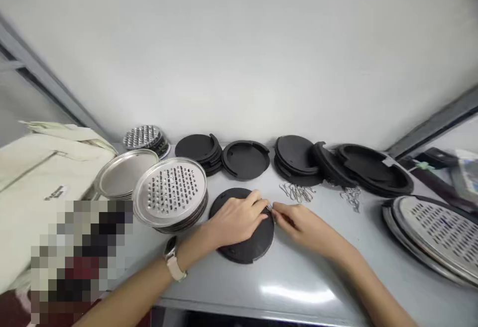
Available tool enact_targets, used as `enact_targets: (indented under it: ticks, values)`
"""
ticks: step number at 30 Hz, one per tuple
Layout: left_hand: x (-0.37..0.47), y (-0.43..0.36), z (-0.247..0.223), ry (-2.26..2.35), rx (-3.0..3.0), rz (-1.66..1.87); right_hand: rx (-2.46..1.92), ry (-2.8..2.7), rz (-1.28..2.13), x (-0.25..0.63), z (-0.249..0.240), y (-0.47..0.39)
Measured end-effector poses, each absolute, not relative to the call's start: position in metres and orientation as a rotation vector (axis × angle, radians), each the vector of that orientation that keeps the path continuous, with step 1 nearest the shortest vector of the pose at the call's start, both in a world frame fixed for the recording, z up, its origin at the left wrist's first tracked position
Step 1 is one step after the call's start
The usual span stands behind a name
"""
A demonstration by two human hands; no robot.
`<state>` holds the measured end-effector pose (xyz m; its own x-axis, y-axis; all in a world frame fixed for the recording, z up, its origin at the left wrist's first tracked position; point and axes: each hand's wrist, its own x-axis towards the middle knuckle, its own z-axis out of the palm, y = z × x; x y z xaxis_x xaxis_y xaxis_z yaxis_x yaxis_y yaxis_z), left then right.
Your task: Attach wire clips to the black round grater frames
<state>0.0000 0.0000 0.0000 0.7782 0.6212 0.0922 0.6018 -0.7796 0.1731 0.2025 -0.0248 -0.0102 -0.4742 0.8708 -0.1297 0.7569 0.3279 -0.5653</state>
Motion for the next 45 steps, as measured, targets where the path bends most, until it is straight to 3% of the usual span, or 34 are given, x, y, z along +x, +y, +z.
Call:
enact_targets:
  ticks: [45]
  values:
    - [-0.0004, -0.0028, 0.0003, 0.946, 2.858, 0.247, -1.482, -2.404, 0.806, 0.2026, -0.0073, -0.0229]
